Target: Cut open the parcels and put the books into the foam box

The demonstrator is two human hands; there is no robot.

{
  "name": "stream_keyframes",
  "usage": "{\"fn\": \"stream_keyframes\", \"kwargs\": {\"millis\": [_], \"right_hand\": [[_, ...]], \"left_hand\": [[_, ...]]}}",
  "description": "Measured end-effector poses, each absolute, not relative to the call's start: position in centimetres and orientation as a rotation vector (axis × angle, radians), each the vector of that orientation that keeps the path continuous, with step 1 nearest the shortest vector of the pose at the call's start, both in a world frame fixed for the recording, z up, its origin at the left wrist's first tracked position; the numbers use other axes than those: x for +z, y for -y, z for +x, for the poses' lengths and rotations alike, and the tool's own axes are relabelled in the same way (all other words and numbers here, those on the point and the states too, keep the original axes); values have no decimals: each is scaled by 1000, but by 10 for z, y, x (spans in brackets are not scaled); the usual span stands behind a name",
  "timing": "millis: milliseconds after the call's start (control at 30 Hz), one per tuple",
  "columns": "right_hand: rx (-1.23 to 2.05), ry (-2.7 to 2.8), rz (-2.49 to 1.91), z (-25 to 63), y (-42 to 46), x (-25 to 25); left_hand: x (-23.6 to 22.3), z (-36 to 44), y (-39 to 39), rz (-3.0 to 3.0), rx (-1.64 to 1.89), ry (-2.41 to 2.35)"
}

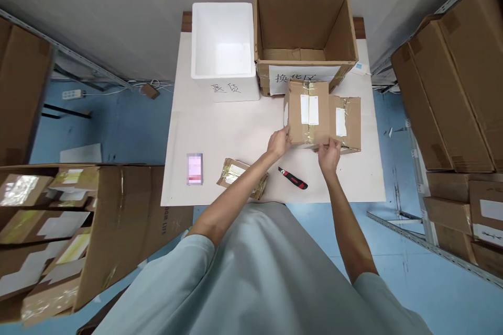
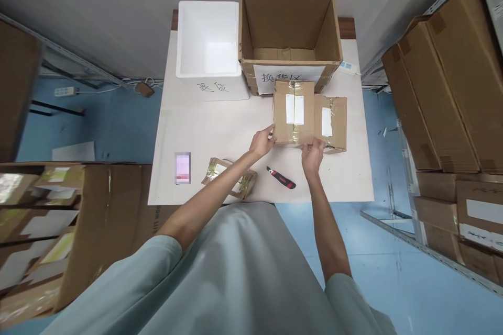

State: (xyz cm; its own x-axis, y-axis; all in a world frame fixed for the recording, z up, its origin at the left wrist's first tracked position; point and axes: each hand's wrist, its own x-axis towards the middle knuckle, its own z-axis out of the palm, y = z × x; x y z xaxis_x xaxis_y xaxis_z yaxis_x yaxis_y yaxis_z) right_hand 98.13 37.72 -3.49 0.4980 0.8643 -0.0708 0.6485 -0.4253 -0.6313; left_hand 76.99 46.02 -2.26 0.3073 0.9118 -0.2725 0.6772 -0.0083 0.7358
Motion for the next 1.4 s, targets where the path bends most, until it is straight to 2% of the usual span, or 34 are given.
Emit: {"fn": "stream_keyframes", "kwargs": {"millis": [100, 200, 267, 367, 433, 500, 733, 867, 1000, 1133, 1400], "right_hand": [[522, 1285, -2232, 978, -381, -31], [565, 1327, -2180, 955, -352, -37], [764, 1360, -2135, 928, -321, -48], [1265, 1396, -2043, 880, -275, -65], [1533, 1368, -1983, 849, -256, -73], [1639, 1333, -1960, 825, -248, -79], [1361, 1599, -2024, 798, -282, -81], [1218, 1581, -1910, 794, -291, -75], [1223, 1508, -1830, 780, -274, -79], [1360, 1441, -2004, 763, -250, -93], [1266, 1083, -2108, 761, -240, -116]], "left_hand": [[-29, 747, -455, 1765, 403, -1415], [-39, 679, -433, 1761, 513, -1479], [-45, 618, -409, 1687, 577, -1635], [-52, 538, -366, 1484, 526, -1907], [-57, 507, -338, 1331, 450, -1925], [-64, 497, -318, 1230, 435, -1824], [-81, 504, -308, 1260, 617, -1718], [-84, 484, -316, 1323, 736, -1646], [-97, 465, -305, 1253, 594, -1645], [-112, 453, -281, 1134, 344, -1566], [-119, 437, -276, 1070, 411, -1472]]}}
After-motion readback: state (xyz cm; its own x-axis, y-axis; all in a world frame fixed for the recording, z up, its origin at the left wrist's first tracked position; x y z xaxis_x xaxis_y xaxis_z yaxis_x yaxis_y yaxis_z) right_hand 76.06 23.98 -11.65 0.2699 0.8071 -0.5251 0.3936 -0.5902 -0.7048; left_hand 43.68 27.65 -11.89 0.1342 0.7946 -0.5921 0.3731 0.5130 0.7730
